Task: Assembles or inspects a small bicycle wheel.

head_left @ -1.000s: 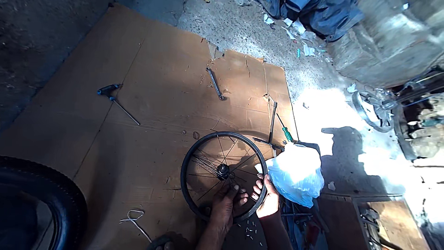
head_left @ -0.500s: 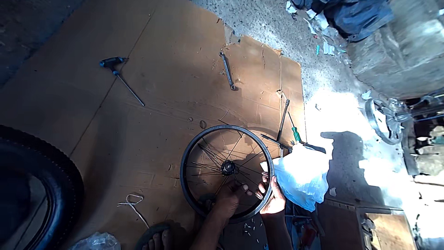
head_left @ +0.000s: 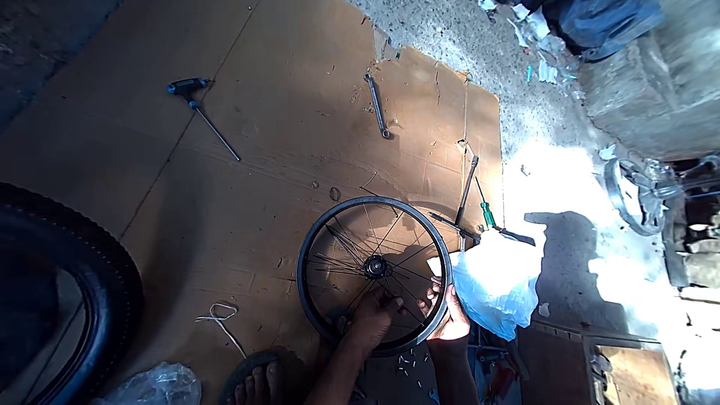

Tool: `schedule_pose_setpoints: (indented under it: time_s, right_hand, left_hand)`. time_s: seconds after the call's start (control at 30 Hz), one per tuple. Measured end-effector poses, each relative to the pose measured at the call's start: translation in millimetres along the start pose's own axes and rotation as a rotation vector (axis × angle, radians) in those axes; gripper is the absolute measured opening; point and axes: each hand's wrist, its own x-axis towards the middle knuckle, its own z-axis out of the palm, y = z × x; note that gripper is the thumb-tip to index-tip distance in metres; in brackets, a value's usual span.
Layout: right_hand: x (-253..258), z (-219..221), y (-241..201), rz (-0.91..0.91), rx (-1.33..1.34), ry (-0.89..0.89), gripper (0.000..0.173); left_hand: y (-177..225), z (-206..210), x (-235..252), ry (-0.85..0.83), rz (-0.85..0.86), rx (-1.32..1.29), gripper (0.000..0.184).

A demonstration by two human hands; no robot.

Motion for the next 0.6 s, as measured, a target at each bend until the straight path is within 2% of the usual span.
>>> schedule_pose_setpoints:
  time_s: [0.3,0.6]
  right_hand:
    - [-0.1,0.3,-1.2,0.005,-0.003,-0.011,0.033]
    - [-2.8,2.8,-5.1,0.027,0.011,-0.019,0.031]
  left_hand:
    - [-5.0,-1.1,2.1,-0.023,0.035,-0.020,0.009]
    - [-5.3,-2.6,3.9,-0.060,-0.034,-0.017,0.012]
